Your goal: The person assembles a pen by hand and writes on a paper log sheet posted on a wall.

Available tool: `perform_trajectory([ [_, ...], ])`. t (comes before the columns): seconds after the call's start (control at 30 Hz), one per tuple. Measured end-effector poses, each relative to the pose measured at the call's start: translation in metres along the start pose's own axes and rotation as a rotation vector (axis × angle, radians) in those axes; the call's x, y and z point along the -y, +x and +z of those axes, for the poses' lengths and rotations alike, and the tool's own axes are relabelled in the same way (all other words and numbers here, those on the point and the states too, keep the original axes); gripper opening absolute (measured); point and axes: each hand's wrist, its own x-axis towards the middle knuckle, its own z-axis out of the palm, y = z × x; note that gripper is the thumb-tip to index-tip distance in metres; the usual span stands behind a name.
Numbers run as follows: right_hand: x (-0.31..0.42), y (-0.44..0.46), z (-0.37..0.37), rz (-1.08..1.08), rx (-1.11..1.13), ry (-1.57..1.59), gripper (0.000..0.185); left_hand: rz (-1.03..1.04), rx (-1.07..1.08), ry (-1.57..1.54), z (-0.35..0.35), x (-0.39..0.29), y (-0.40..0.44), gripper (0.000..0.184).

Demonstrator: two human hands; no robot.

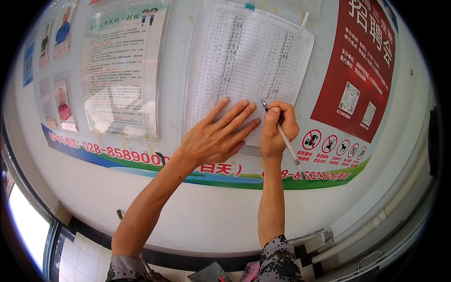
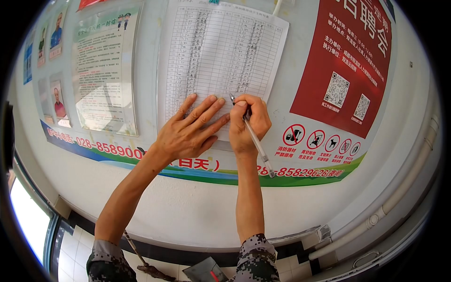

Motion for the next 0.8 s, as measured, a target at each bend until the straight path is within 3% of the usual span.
perform_trajectory([
  [0.8,0.0001,-0.0024,-0.0031,0.001,-0.039,0.059,0.007,0.002,-0.001,-0.007,-0.0007,-0.0003,0.0009,0.059],
])
